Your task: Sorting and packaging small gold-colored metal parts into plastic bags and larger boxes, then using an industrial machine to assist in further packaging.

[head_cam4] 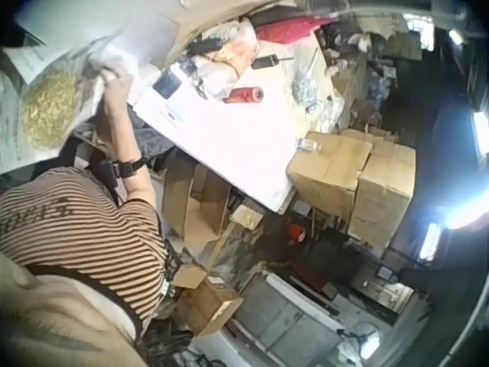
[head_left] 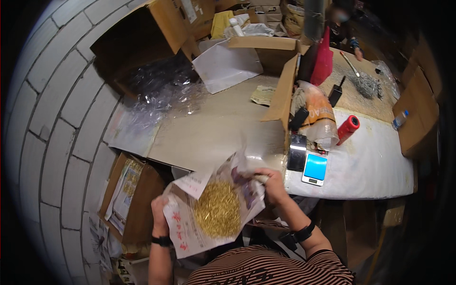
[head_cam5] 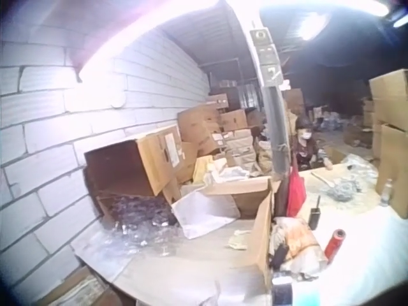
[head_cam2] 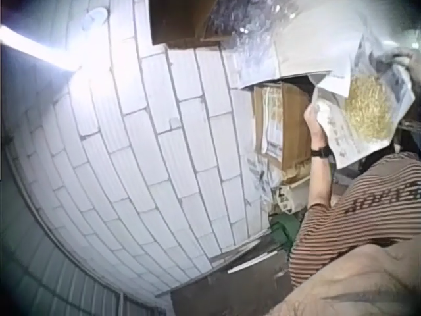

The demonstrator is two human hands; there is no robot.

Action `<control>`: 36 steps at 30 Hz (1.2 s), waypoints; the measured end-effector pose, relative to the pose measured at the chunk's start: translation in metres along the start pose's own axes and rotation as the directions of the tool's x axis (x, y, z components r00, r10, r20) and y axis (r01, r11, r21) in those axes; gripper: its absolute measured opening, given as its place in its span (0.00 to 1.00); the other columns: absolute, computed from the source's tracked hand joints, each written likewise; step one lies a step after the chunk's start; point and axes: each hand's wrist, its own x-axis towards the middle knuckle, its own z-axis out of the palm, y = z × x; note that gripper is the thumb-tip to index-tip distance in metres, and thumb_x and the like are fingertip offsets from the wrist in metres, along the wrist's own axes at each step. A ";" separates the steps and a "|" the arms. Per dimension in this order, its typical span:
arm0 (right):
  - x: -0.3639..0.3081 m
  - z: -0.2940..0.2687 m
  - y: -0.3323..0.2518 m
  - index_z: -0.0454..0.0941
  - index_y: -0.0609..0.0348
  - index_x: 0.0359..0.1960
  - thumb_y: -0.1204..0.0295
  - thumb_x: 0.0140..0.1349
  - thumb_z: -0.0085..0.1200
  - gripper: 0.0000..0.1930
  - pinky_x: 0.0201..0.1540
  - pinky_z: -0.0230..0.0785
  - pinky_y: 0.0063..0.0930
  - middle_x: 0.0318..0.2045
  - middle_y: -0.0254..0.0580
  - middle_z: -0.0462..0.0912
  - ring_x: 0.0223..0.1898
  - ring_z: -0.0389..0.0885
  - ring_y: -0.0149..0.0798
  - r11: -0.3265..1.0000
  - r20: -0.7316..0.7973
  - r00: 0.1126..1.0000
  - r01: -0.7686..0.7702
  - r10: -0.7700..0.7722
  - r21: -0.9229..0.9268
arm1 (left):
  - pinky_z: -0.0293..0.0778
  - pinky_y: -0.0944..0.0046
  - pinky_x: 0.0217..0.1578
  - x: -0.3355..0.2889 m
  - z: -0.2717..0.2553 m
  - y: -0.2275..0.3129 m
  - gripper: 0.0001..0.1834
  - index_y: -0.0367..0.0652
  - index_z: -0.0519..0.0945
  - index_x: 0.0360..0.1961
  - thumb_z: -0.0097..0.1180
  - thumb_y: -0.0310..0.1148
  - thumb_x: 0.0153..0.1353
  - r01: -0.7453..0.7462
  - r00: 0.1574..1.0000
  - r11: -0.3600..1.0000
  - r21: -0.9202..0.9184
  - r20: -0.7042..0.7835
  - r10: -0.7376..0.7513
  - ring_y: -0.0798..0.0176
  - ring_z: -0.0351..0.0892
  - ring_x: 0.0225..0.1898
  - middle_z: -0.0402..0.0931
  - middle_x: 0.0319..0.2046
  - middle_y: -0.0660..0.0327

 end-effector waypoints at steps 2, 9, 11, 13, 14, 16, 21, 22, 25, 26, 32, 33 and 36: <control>0.007 0.000 -0.018 0.80 0.66 0.40 0.81 0.56 0.48 0.12 0.41 0.68 0.18 0.35 0.37 0.82 0.36 0.78 0.27 0.991 -0.001 0.991 0.132 -0.132 -0.033 | 0.65 0.71 0.22 0.037 0.000 0.016 0.12 0.35 0.74 0.21 0.50 0.35 0.53 0.047 0.998 0.995 -0.092 0.050 -0.042 0.72 0.70 0.20 0.73 0.19 0.63; 0.077 -0.013 -0.008 0.78 0.67 0.42 0.81 0.55 0.47 0.13 0.41 0.66 0.19 0.36 0.36 0.80 0.35 0.76 0.28 0.975 -0.365 0.906 0.219 -0.217 -0.036 | 0.76 0.64 0.32 0.209 0.002 -0.026 0.15 0.29 0.76 0.35 0.45 0.33 0.57 0.315 0.929 0.848 -0.425 0.322 -0.184 0.60 0.80 0.28 0.79 0.29 0.52; 0.102 -0.056 0.036 0.78 0.68 0.41 0.82 0.54 0.48 0.12 0.42 0.66 0.21 0.36 0.37 0.80 0.37 0.75 0.29 0.983 -0.471 0.863 0.173 -0.181 -0.062 | 0.76 0.59 0.40 0.262 0.011 -0.063 0.17 0.27 0.74 0.41 0.44 0.32 0.59 0.549 0.836 0.653 -0.521 0.344 -0.429 0.55 0.79 0.37 0.78 0.36 0.49; 0.106 -0.079 0.065 0.77 0.69 0.40 0.82 0.53 0.47 0.12 0.43 0.67 0.27 0.36 0.43 0.80 0.37 0.77 0.38 0.905 -0.686 0.720 -0.220 -0.101 -0.364 | 0.74 0.56 0.45 0.302 -0.003 -0.113 0.19 0.27 0.72 0.46 0.43 0.34 0.61 0.572 0.816 0.703 -0.422 0.380 -0.435 0.53 0.77 0.44 0.76 0.42 0.48; 0.103 -0.077 0.071 0.77 0.69 0.40 0.82 0.53 0.47 0.12 0.43 0.67 0.27 0.36 0.43 0.80 0.37 0.77 0.38 0.900 -0.706 0.703 -0.249 -0.085 -0.357 | 0.73 0.57 0.47 0.314 -0.005 -0.123 0.20 0.27 0.71 0.47 0.42 0.35 0.63 0.624 0.774 0.698 -0.352 0.402 -0.489 0.54 0.76 0.45 0.75 0.44 0.48; 0.098 -0.025 0.041 0.75 0.69 0.40 0.84 0.49 0.44 0.14 0.43 0.69 0.34 0.35 0.51 0.79 0.36 0.77 0.50 0.101 -0.280 0.488 -0.361 -0.827 -0.927 | 0.72 0.57 0.49 0.327 -0.007 -0.118 0.22 0.28 0.69 0.50 0.37 0.38 0.67 0.682 0.719 0.670 -0.293 0.438 -0.540 0.55 0.76 0.47 0.74 0.46 0.49; 0.131 0.062 0.003 0.70 0.68 0.46 0.85 0.47 0.48 0.21 0.45 0.69 0.38 0.39 0.55 0.78 0.41 0.77 0.55 0.300 -0.209 0.771 -0.026 -0.601 -0.954 | 0.74 0.59 0.46 0.339 -0.033 -0.117 0.21 0.27 0.68 0.51 0.39 0.36 0.66 0.756 0.588 0.654 0.031 0.405 -0.700 0.56 0.77 0.45 0.75 0.46 0.50; 0.151 0.077 0.008 0.69 0.67 0.49 0.83 0.49 0.51 0.21 0.45 0.69 0.36 0.40 0.54 0.78 0.41 0.78 0.53 0.424 -0.258 0.837 -0.034 -0.483 -0.905 | 0.74 0.61 0.45 0.335 -0.042 -0.127 0.20 0.28 0.69 0.51 0.43 0.34 0.65 0.738 0.570 0.664 0.117 0.418 -0.707 0.58 0.78 0.43 0.75 0.45 0.52; 0.205 0.064 0.053 0.67 0.69 0.52 0.70 0.54 0.56 0.25 0.45 0.69 0.33 0.40 0.55 0.77 0.42 0.78 0.52 0.467 -0.512 0.820 -0.360 -0.254 -0.808 | 0.75 0.65 0.42 0.324 -0.045 -0.148 0.17 0.31 0.73 0.48 0.54 0.26 0.58 0.691 0.579 0.707 0.149 0.472 -0.665 0.65 0.79 0.38 0.78 0.40 0.56; 0.217 0.044 0.074 0.65 0.70 0.54 0.63 0.54 0.57 0.29 0.44 0.69 0.32 0.40 0.55 0.77 0.42 0.78 0.49 0.483 -0.613 0.751 -0.455 -0.243 -0.748 | 0.74 0.66 0.42 0.321 -0.042 -0.149 0.16 0.31 0.74 0.47 0.54 0.25 0.56 0.663 0.609 0.730 0.163 0.450 -0.654 0.66 0.79 0.38 0.78 0.40 0.57; 0.244 0.037 0.107 0.67 0.74 0.52 0.52 0.50 0.62 0.38 0.42 0.67 0.29 0.39 0.53 0.77 0.41 0.75 0.40 0.793 -0.655 0.755 -0.413 0.023 -0.448 | 0.72 0.69 0.38 0.308 -0.036 -0.165 0.12 0.30 0.78 0.41 0.54 0.22 0.55 0.582 0.738 0.801 0.138 0.325 -0.592 0.69 0.77 0.36 0.79 0.35 0.59; 0.250 0.040 0.101 0.69 0.74 0.50 0.52 0.49 0.63 0.37 0.42 0.67 0.29 0.38 0.52 0.77 0.40 0.74 0.37 0.779 -0.605 0.793 -0.428 0.079 -0.459 | 0.72 0.69 0.38 0.310 -0.033 -0.162 0.12 0.30 0.78 0.41 0.54 0.22 0.55 0.584 0.741 0.800 0.137 0.313 -0.594 0.69 0.77 0.36 0.79 0.35 0.59; 0.255 0.061 0.103 0.71 0.75 0.49 0.51 0.47 0.63 0.38 0.44 0.67 0.31 0.38 0.54 0.78 0.40 0.76 0.44 0.798 -0.538 0.840 -0.374 0.076 -0.472 | 0.73 0.68 0.38 0.311 -0.027 -0.159 0.12 0.29 0.76 0.41 0.54 0.22 0.55 0.547 0.743 0.804 0.234 0.306 -0.595 0.66 0.78 0.35 0.79 0.35 0.57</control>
